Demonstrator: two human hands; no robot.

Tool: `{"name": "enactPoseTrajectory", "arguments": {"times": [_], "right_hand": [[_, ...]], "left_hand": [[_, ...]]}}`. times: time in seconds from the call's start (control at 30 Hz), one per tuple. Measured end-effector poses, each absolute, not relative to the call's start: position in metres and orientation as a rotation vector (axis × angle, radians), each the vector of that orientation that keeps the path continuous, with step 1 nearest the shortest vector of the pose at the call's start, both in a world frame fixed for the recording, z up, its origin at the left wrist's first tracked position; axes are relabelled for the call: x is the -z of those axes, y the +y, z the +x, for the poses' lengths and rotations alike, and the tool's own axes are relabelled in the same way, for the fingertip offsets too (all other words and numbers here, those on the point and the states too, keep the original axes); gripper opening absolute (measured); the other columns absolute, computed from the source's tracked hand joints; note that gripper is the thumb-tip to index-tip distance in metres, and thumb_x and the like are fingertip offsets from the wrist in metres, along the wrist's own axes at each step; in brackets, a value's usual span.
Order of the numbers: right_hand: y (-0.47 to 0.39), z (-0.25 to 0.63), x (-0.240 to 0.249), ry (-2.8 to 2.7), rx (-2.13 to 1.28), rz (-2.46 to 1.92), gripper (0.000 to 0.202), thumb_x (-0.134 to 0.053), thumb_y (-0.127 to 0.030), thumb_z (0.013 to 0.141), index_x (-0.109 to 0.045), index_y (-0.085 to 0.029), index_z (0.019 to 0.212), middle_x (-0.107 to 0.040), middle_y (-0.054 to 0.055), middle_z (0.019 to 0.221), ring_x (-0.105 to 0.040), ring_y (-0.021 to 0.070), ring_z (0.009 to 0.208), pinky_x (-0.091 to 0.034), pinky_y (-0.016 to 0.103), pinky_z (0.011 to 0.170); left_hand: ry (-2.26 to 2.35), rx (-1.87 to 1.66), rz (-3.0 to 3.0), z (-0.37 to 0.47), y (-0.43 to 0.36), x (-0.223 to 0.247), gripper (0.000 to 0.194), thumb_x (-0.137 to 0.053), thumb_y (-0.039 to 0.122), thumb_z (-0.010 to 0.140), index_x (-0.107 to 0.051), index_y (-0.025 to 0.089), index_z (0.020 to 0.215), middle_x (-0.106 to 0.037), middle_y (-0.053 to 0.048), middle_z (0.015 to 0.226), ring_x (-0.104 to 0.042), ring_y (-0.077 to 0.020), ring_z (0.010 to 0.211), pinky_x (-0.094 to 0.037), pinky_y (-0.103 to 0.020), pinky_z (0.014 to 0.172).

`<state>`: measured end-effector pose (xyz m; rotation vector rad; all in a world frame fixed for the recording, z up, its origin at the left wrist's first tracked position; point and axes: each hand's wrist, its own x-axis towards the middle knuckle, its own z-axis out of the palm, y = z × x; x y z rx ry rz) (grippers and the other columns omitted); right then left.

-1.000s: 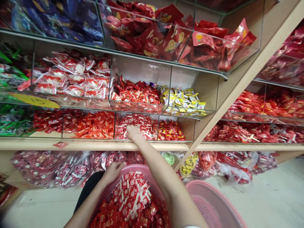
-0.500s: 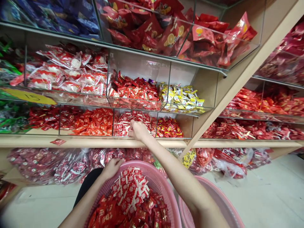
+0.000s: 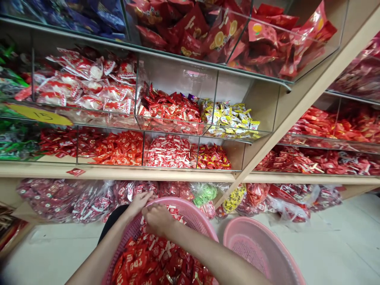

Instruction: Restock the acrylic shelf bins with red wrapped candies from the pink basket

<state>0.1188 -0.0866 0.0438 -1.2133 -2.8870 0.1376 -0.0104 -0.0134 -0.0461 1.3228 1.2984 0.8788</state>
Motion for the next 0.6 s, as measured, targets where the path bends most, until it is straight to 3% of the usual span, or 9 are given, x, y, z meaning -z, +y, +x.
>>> {"name": "enactPoseTrajectory", "arguments": {"times": [0.2,0.4,0.6], "right_hand": [[-0.101,0.087,-0.017,-2.785,0.001,-1.439,0.024,-0.052,-0.022,0.069,-0.053,-0.010,0.091,-0.060,0.012,0.084,-0.055,0.0227,0.080,-0.043,0.038,0.073],[-0.108,0.073,0.003,-2.813,0.166,-1.419,0.017,-0.042,-0.013,0.078,-0.055,-0.011,0.089,-0.061,0.013,0.080,-0.054,0.0231,0.079,-0.042,0.038,0.071],[-0.109,0.068,0.020,-2.806,0.210,-1.524,0.020,-0.041,-0.011,0.079,-0.056,-0.009,0.092,-0.061,0.015,0.085,-0.053,0.0242,0.084,-0.041,0.040,0.073]], "left_hand": [[1.325,-0.846,1.369,-0.013,-0.008,0.051,0.047,-0.047,0.056,0.071,-0.064,0.013,0.073,-0.067,-0.005,0.068,-0.060,-0.0165,0.067,-0.045,-0.026,0.065],[1.297,-0.879,1.362,-0.015,-0.012,0.047,0.048,-0.047,0.056,0.071,-0.065,0.012,0.074,-0.068,-0.005,0.069,-0.061,-0.0168,0.069,-0.045,-0.026,0.067],[1.311,-0.870,1.344,-0.014,-0.012,0.049,0.051,-0.046,0.060,0.070,-0.064,0.012,0.075,-0.068,-0.006,0.072,-0.061,-0.0176,0.072,-0.046,-0.027,0.069]]}}
